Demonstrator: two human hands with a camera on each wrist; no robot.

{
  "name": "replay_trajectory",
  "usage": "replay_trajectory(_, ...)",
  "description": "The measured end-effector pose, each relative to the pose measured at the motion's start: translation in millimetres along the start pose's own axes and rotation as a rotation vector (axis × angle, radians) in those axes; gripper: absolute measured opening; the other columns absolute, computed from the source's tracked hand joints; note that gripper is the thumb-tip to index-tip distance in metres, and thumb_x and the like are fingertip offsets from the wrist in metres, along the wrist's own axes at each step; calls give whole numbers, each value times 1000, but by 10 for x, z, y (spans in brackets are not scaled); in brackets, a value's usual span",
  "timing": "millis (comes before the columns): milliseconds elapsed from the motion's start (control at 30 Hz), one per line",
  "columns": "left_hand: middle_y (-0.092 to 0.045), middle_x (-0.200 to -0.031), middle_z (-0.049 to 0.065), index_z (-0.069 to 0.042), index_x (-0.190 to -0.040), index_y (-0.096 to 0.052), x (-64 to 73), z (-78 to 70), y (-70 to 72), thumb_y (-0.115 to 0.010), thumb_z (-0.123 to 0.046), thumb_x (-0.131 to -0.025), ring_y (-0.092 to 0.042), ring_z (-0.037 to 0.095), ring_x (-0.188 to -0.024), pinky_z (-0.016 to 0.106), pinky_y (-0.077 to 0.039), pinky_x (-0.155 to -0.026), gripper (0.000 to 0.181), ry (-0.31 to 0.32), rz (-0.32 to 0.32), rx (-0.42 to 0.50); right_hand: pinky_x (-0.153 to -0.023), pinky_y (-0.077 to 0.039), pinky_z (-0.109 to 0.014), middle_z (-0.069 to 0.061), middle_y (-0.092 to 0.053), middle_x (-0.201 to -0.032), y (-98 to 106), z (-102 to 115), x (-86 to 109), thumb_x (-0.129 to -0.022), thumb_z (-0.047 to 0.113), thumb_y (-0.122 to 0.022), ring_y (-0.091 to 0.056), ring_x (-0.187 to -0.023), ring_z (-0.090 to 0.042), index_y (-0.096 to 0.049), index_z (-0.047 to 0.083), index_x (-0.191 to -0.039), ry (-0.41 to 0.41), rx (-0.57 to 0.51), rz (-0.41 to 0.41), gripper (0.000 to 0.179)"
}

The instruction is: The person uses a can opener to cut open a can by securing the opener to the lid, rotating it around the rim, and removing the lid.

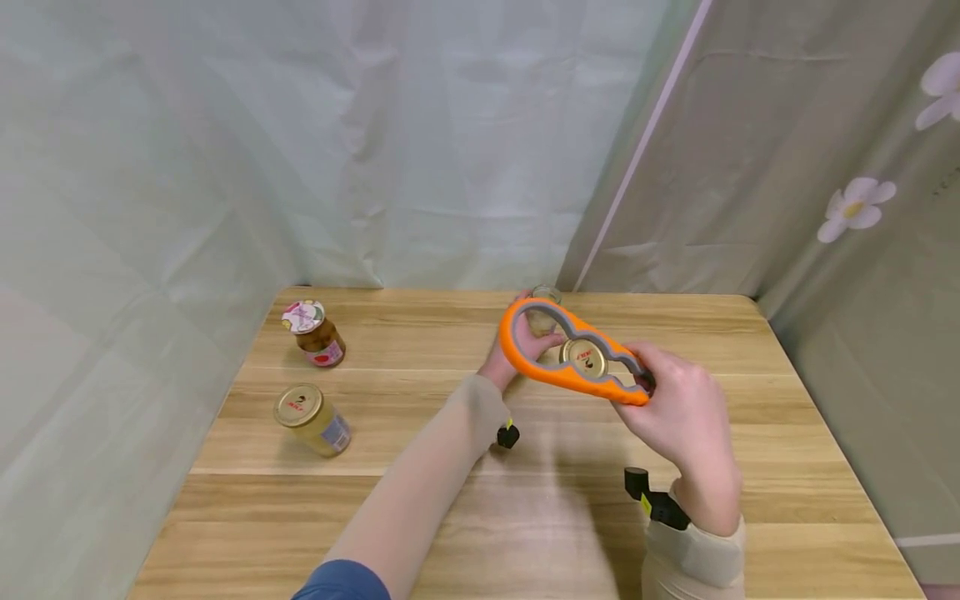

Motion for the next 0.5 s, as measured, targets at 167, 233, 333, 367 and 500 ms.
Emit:
replay_trajectory(167,-32,-172,14,-10,-172,-6,-29,51,-15,-98,-24,-80,-28,28,-159,41,-25,-128,131,13,-13,69,-50,-35,-31,11,-44,-63,-23,6,-3,-75,8,-79,-41,-54,-10,-75,14,-105,6,1,10,30)
replay_trajectory(233,-28,-172,20,-8,-171,-3,-4,8,10,-98,-20,-78,-26,34,-159,46,-24,-128,133,-12,-36,92,-50,-35,-31,11,-44,-64,-28,7,-3,-76,9,-79,-40,-54,-10,-75,15,-105,8,3,12,30)
replay_trajectory(333,-25,-171,25,-7,-171,-3,49,-32,48,-98,-19,-78,-26,42,-158,53,-25,-127,133,-28,-68,115,-50,-35,-31,11,-44,-64,-34,10,-2,-76,9,-80,-41,-54,-10,-75,15,-106,6,3,15,31)
replay_trajectory(367,-23,-172,25,-8,-171,-3,68,-37,58,-98,-20,-78,-26,42,-158,55,-25,-127,134,-24,-71,127,-50,-35,-31,11,-44,-64,-36,10,-1,-75,10,-81,-40,-54,-10,-76,16,-106,5,5,16,32)
replay_trajectory(500,-22,-172,26,-13,-172,-3,121,20,82,-98,-28,-79,-29,42,-157,58,-29,-125,134,31,-57,110,-50,-35,-32,11,-45,-63,-37,22,-4,-75,10,-84,-40,-54,-10,-77,16,-108,5,12,20,35)
Point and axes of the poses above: each hand's wrist, its own x-axis away from the middle knuckle, its own y-axis out of the back of the hand, z = x × y, the point moved 6 cm from there along -x, towards the middle knuckle
